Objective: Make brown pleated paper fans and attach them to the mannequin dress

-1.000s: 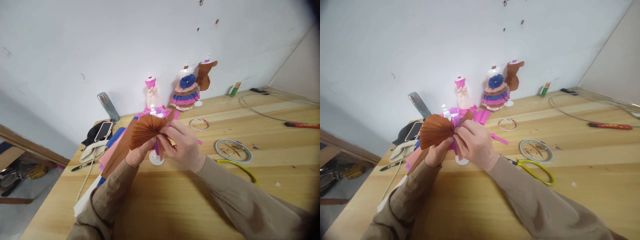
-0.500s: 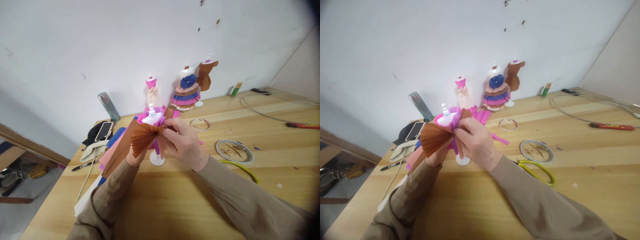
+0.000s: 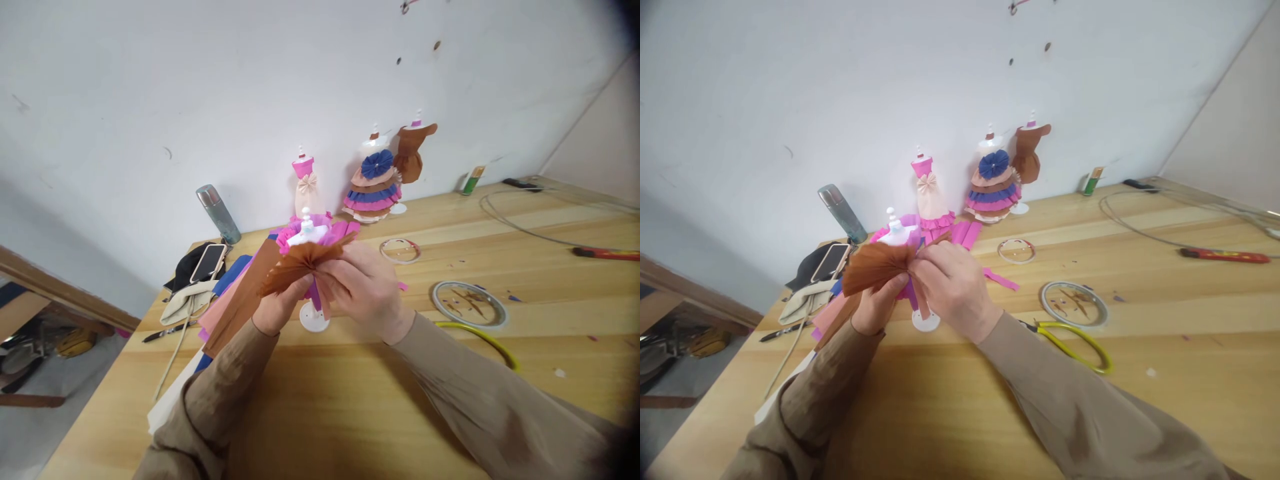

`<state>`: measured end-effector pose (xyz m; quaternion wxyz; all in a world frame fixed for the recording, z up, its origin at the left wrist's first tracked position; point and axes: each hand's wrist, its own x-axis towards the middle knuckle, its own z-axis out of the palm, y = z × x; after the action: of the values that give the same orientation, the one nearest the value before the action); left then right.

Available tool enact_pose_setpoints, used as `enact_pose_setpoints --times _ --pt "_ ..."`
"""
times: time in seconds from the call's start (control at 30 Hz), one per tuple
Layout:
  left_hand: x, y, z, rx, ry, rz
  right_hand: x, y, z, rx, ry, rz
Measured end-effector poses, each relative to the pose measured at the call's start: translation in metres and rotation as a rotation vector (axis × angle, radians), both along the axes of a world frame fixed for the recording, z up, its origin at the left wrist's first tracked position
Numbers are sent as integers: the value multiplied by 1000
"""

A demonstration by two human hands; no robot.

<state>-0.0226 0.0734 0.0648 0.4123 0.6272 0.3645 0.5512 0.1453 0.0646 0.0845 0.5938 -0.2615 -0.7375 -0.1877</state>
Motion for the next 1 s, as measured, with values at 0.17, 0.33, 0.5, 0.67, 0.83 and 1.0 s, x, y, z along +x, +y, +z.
enact_pose_setpoints --times 0.17,0.33,0.5,0.67,0.83,1.0 --pt "3 0 0 51 -5 -101 1 2 -3 -24 -32 13" --pt "5 -4 7 80 20 -77 -1 2 -5 -67 -27 23" --pt "6 -6 13 84 105 -85 -2 -2 1 4 -29 36" --pt "6 -6 10 107 113 -2 0 -5 5 12 -88 61" --pt "8 -8 13 172 150 64 0 -4 2 37 -58 85" --pt "11 -10 20 202 175 72 1 -5 1 8 -47 104"
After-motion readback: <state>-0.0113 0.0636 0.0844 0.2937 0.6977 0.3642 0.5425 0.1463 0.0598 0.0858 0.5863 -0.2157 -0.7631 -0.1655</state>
